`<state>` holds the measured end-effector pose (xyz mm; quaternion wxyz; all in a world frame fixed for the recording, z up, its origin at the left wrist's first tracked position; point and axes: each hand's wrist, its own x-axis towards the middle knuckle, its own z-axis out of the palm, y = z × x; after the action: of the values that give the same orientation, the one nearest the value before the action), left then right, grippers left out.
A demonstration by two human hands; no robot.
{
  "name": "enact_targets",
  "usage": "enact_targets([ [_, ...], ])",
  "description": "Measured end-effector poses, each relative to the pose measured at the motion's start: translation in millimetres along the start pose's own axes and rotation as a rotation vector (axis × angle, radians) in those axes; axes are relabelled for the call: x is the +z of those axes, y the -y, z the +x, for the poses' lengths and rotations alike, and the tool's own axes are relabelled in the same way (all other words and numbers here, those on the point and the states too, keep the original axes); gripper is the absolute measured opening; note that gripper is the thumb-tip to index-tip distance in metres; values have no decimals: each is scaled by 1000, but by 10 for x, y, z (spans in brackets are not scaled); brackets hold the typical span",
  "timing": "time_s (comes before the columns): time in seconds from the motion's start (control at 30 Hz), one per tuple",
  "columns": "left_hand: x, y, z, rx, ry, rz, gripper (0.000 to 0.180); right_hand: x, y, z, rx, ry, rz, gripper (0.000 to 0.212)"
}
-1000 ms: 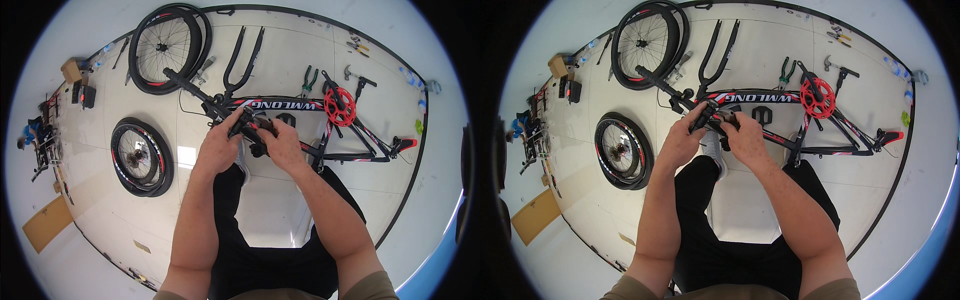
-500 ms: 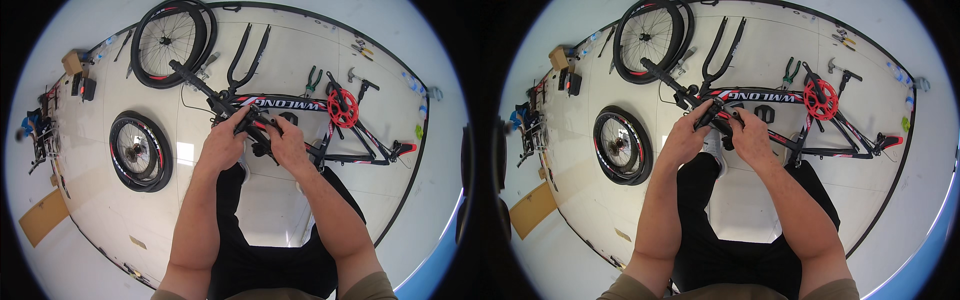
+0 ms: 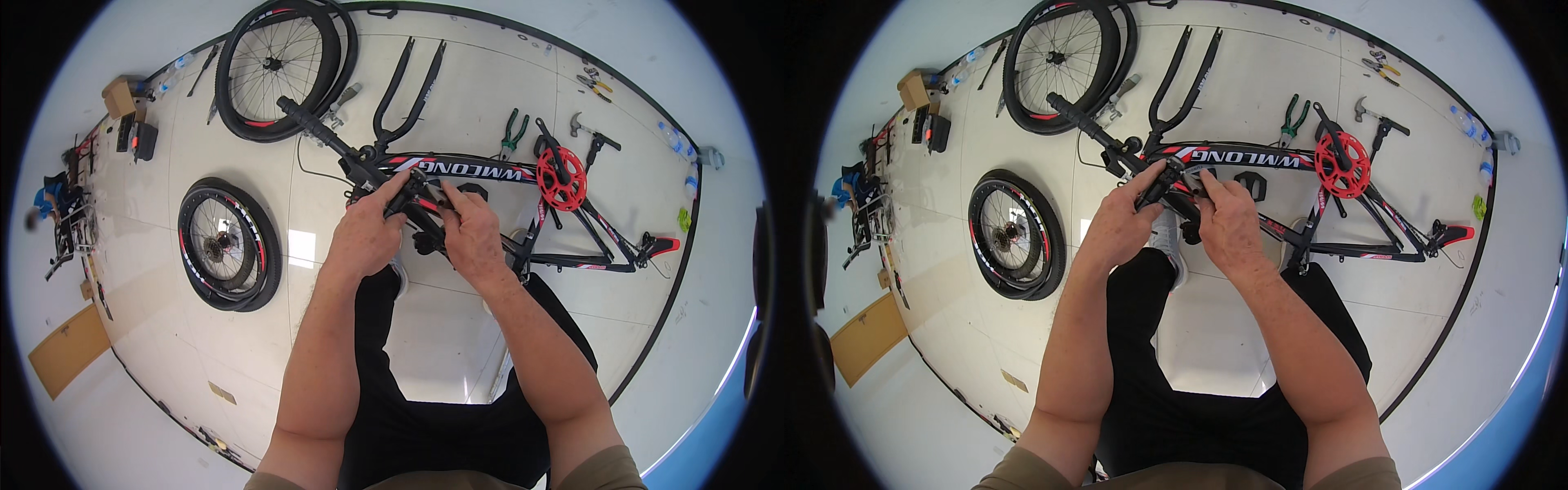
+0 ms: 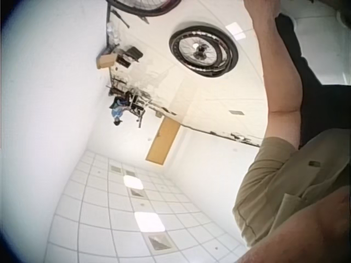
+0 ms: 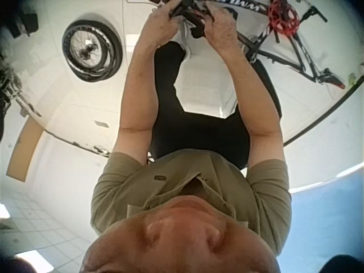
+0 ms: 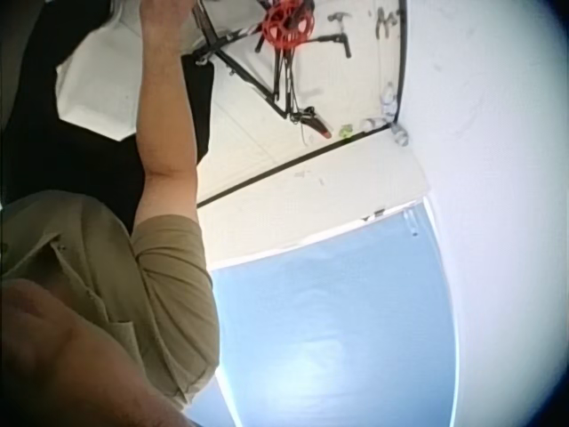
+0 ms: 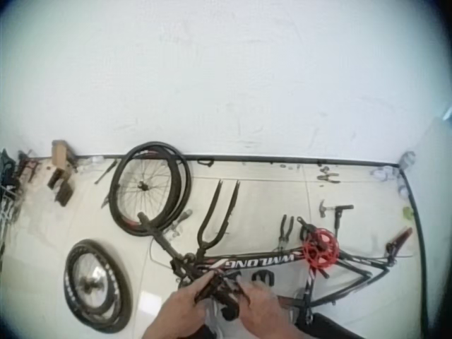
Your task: The person uses a wrench to tighten bolts on the bicycle handlebar stem while the bike frame lies on the floor. The person repeatedly adjusts the wrench and repositions hands to secure the stem clamp.
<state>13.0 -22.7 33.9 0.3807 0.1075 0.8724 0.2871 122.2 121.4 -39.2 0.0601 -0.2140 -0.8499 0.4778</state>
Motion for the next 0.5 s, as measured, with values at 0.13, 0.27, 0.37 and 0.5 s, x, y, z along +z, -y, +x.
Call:
enact_targets([
  [0.13, -10, -10, 2, -4, 1, 4, 66, -6, -5, 7, -11, 10, -17, 37],
  [0.27, -18, -34, -6, -4, 10, 17, 66, -3, -12, -6, -37, -15, -37, 37],
  [0.37, -20, -21, -1, -7, 16, 39, 66, -3, -14, 6, -77, -45, -77, 37],
  [0.5, 3, 40, 20, 22, -2, 34, 66, 21, -1, 15, -73, -61, -68, 39],
])
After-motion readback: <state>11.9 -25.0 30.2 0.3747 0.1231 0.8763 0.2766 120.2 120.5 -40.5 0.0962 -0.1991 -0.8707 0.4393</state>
